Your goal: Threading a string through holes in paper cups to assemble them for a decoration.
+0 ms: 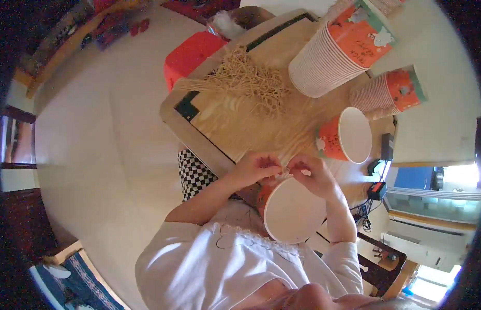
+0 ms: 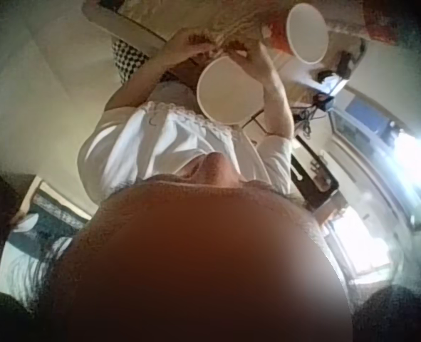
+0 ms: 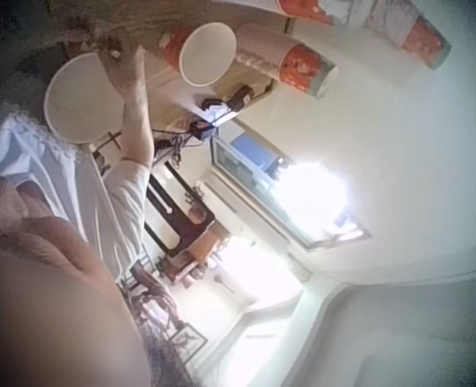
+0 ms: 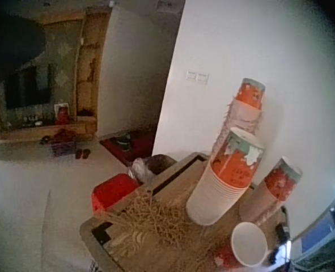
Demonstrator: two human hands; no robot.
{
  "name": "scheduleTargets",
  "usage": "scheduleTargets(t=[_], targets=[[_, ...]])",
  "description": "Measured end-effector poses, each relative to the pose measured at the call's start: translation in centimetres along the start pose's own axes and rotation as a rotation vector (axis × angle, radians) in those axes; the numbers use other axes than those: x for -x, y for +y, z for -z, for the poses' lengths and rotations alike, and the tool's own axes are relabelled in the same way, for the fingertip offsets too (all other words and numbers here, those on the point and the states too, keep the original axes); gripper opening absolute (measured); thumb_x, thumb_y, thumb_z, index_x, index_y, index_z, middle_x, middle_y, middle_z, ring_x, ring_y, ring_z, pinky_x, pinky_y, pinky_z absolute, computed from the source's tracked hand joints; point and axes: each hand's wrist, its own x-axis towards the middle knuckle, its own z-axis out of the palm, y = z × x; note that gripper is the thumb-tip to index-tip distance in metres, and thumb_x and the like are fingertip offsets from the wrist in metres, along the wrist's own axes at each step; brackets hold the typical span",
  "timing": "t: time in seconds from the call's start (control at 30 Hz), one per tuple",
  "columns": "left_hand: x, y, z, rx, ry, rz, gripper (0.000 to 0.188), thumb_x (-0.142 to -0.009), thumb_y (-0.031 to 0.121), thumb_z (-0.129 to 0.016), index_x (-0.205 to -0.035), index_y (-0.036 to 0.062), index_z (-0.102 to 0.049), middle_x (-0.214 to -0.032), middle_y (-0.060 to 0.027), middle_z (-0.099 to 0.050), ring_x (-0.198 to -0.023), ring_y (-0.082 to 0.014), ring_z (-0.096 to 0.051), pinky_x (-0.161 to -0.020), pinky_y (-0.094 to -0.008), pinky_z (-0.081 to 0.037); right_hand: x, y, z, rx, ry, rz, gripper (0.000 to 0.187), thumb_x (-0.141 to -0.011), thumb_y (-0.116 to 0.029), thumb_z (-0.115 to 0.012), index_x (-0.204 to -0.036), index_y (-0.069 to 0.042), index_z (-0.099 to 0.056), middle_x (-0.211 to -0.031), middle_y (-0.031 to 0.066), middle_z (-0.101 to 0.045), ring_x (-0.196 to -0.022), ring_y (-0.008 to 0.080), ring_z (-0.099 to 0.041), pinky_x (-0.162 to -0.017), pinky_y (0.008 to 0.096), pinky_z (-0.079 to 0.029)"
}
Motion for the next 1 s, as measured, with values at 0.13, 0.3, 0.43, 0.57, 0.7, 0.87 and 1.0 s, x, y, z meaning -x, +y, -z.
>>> scheduleTargets(t=[0.13, 0.3, 0.43, 0.57, 0.7, 0.87, 1.0], targets=[[0.1, 0.0, 0.0, -0.002, 0.012, -0.003, 0.009, -0.084, 0.013, -0.062, -0.087, 0.0049, -0.058, -0.08, 0.0002, -0.061, -0.069, -0.0056, -0.056, -0.059, -0.0195, -0.046, 0.0, -0.2, 0.0, -0.013, 0.031, -0.001, 0.01, -0.08, -0.003, -0.061, -0.09, 0.001, -0.06, -0.083, 0.0038, -0.061, -0.08, 0.0105, -0.058, -0.073, 0.0247, -0.048], [-0.1, -0.5, 0.0, 0.003, 0.005, -0.038, 0.01, -0.085, 0.014, -0.061, -0.087, 0.0052, -0.057, -0.08, 0.0006, -0.061, -0.07, -0.0055, -0.056, -0.059, -0.0198, -0.045, 0.0, 0.0, -0.1, 0.018, 0.044, 0.004, 0.009, -0.08, -0.005, -0.063, -0.088, 0.0, -0.062, -0.081, 0.0023, -0.061, -0.073, 0.0077, -0.054, -0.065, 0.0227, -0.045], [-0.1, -0.6, 0.1, -0.035, -0.009, -0.081, 0.009, -0.086, 0.014, -0.06, -0.088, 0.0055, -0.057, -0.081, 0.0003, -0.061, -0.07, -0.0056, -0.056, -0.059, -0.0203, -0.044, -0.1, -0.6, -0.1, 0.016, 0.034, -0.015, 0.008, -0.079, -0.006, -0.064, -0.086, -0.001, -0.064, -0.077, 0.0006, -0.06, -0.068, 0.0061, -0.051, -0.061, 0.0222, -0.043], [-0.2, -0.4, 0.0, 0.002, -0.023, -0.057, 0.008, -0.086, 0.013, -0.059, -0.089, 0.0053, -0.057, -0.081, 0.0002, -0.061, -0.07, -0.0057, -0.056, -0.059, -0.0205, -0.045, -0.1, -0.9, -0.1, 0.035, 0.04, -0.027, 0.008, -0.079, -0.007, -0.065, -0.085, -0.002, -0.064, -0.074, -0.0003, -0.06, -0.066, 0.0059, -0.049, -0.06, 0.0221, -0.042], [-0.2, -0.4, -0.1, 0.0, -0.021, -0.094, 0.009, -0.086, 0.013, -0.059, -0.089, 0.0047, -0.056, -0.081, -0.0005, -0.061, -0.068, -0.0062, -0.056, -0.06, -0.0213, -0.046, -0.1, -0.8, -0.1, 0.019, 0.045, -0.048, 0.009, -0.079, -0.008, -0.066, -0.085, -0.001, -0.065, -0.073, -0.0001, -0.059, -0.064, 0.0058, -0.048, -0.058, 0.0222, -0.041], [-0.1, -0.3, -0.2, 0.002, 0.01, -0.07, 0.009, -0.086, 0.013, -0.059, -0.089, 0.0045, -0.056, -0.081, -0.0009, -0.061, -0.069, -0.0073, -0.057, -0.059, -0.0218, -0.047, -0.1, -0.6, -0.2, 0.019, 0.057, -0.027, 0.009, -0.079, -0.008, -0.066, -0.085, -0.001, -0.065, -0.072, 0.0, -0.059, -0.062, 0.0057, -0.047, -0.056, 0.0219, -0.04], [-0.2, -0.6, -0.1, -0.013, 0.047, -0.046, 0.01, -0.086, 0.012, -0.059, -0.09, 0.0045, -0.056, -0.081, -0.0012, -0.061, -0.07, -0.0078, -0.057, -0.058, -0.0224, -0.047, -0.1, -0.8, 0.0, 0.034, 0.047, -0.054, 0.01, -0.079, -0.009, -0.066, -0.085, -0.001, -0.064, -0.069, -0.0011, -0.057, -0.061, 0.0056, -0.046, -0.055, 0.0215, -0.039]])
